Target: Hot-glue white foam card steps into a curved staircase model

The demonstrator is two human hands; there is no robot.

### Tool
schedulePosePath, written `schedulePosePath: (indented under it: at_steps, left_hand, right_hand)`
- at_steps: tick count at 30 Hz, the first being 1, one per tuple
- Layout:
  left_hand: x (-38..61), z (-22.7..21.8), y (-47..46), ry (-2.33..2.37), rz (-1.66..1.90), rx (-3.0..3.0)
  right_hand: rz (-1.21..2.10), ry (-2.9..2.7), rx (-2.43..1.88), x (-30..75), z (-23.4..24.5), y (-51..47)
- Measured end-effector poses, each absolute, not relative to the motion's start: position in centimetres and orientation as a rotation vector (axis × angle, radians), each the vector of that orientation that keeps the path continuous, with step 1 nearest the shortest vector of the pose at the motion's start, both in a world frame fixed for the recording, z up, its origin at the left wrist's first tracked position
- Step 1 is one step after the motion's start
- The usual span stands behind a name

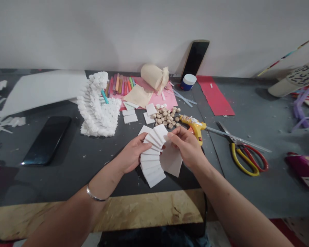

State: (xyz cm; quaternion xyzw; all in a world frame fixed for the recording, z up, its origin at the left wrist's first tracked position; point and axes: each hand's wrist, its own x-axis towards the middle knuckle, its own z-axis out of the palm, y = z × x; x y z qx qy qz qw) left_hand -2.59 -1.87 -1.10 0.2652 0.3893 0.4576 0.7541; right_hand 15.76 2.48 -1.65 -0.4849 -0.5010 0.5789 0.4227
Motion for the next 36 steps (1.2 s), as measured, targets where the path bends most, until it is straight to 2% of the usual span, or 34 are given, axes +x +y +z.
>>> schedulePosePath:
  at_steps: [8,14,26,36]
  left_hand:
    - [-2.4,-1.1,-2.1,0.874,0.930,0.602]
    - [-2.2,-0.7,-2.2,0.853,0.911,0.627]
    - [-2.3,-1.0,-2.3,0.839,0.909,0.614]
    - [-2.3,-1.3,-2.3,0.833,0.930,0.633]
  right_hand:
    - [1.647,-1.311,-1.181,16.1,-1.6,2.6]
    - [1.785,-1.119,-1.184,15.4,-0.8,2.3]
    - [1.533,-1.156,-1.194,15.8,-1.6,2.6]
    - [1.536,-1.112,-1.189,15.7,-1.8,2.6]
